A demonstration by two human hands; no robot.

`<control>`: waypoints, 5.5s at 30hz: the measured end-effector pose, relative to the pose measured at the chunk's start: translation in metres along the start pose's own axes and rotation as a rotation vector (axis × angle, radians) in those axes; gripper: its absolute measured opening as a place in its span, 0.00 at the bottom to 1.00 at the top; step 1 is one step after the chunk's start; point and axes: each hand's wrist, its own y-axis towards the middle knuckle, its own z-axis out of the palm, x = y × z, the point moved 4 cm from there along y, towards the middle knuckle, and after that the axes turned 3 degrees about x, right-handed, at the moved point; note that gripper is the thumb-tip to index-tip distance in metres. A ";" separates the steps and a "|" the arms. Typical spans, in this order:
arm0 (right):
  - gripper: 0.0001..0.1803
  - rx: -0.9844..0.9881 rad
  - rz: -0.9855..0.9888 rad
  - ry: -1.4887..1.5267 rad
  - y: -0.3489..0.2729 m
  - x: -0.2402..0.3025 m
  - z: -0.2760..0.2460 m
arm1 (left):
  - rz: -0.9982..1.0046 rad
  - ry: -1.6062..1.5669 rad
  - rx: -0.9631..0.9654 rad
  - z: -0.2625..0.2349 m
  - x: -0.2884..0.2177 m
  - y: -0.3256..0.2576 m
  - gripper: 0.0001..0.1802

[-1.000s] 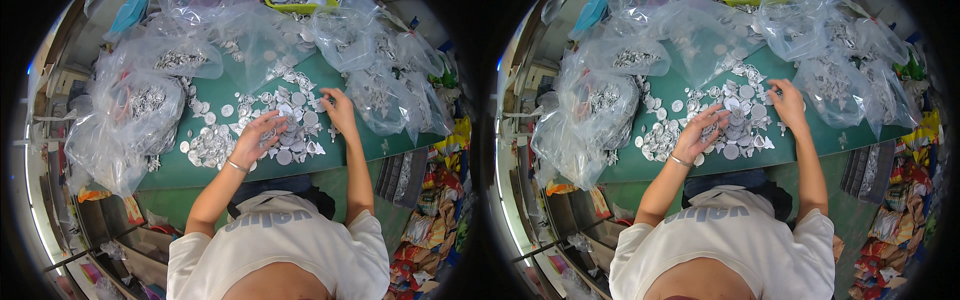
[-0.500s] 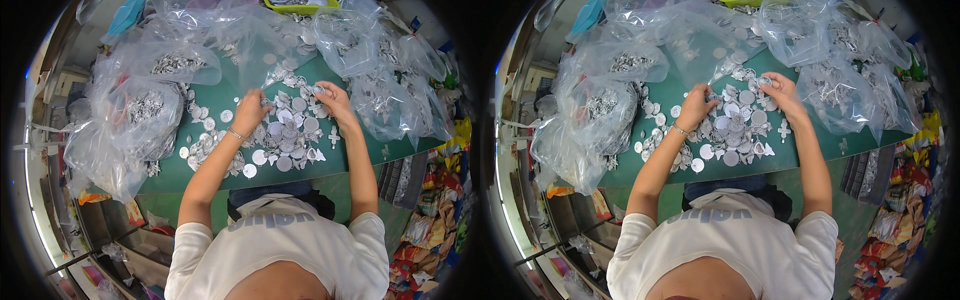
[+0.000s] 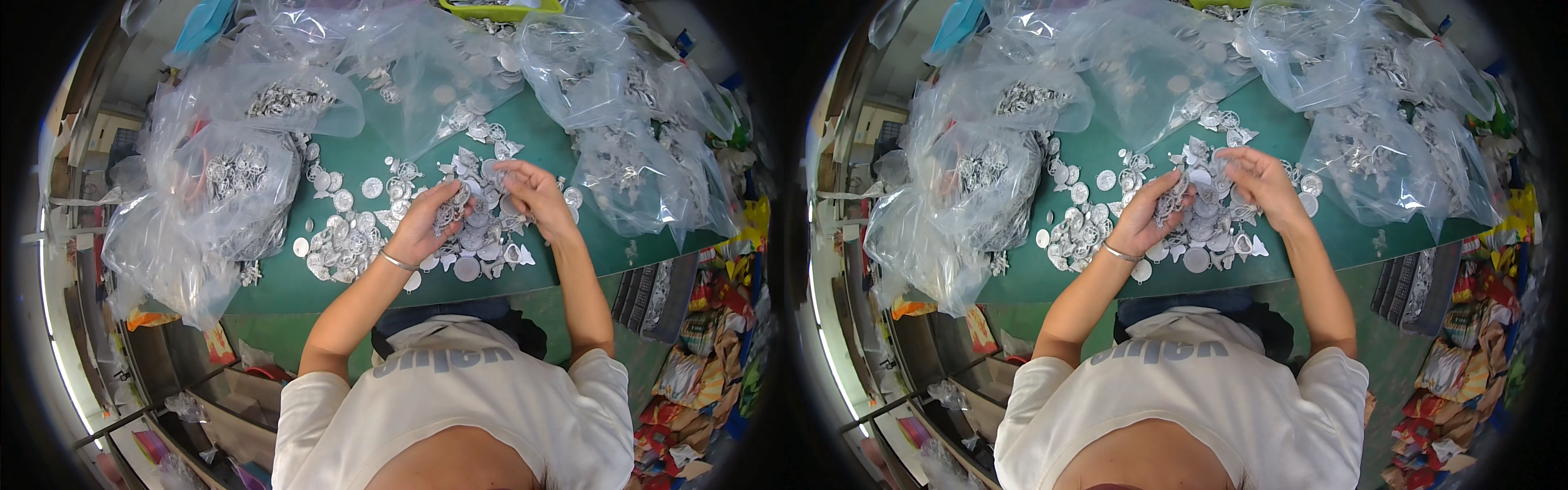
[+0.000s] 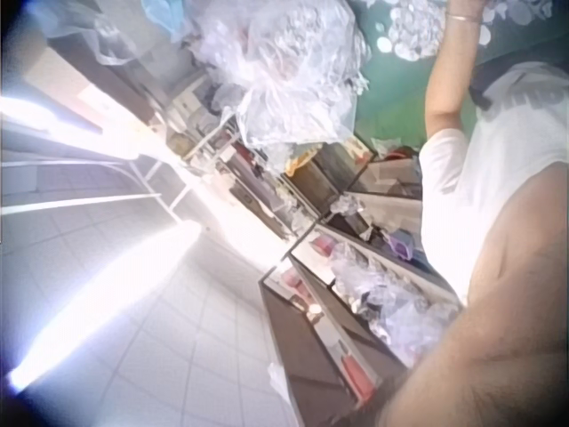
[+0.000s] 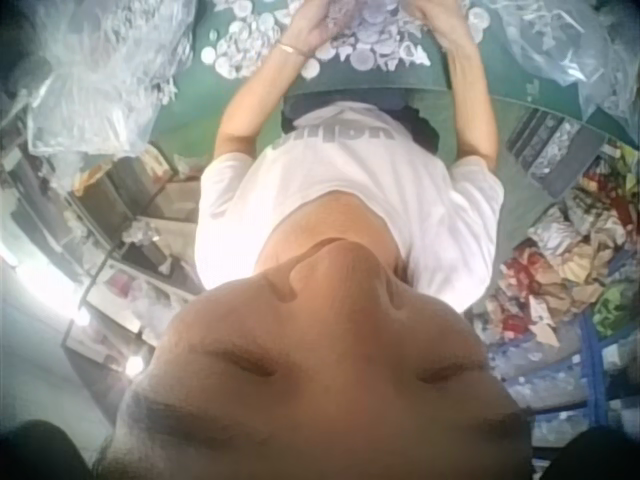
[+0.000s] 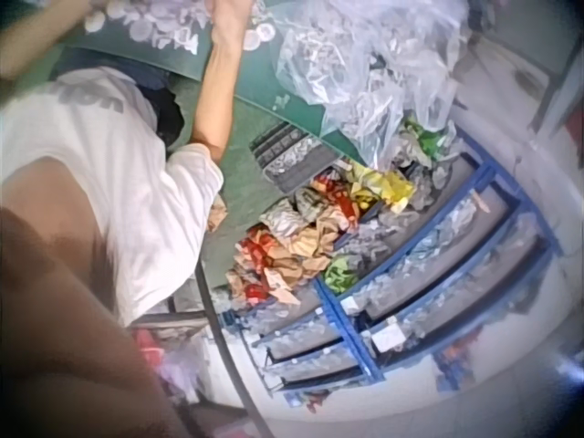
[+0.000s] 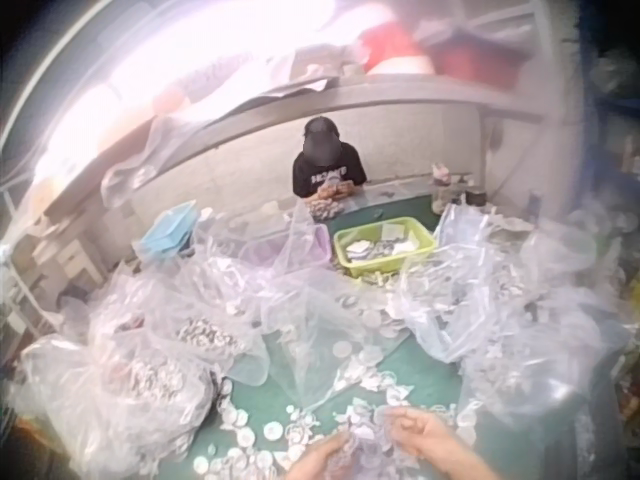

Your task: The person sorts through a large pile of small silver-colored metal components on a green table by hand, picking up individual pieces, stacking them, and placing them into different plastic bags.

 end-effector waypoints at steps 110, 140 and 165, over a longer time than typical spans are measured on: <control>0.09 0.102 -0.092 -0.389 -0.046 -0.038 0.095 | -0.019 -0.401 0.075 -0.044 0.076 -0.093 0.22; 0.11 0.204 -0.516 -0.975 0.003 -0.032 0.173 | 1.571 1.498 -1.193 -0.151 -0.222 -0.189 0.13; 0.21 0.267 -0.038 -0.863 0.031 -0.058 0.185 | 0.748 1.572 -0.858 -0.153 -0.023 -0.169 0.21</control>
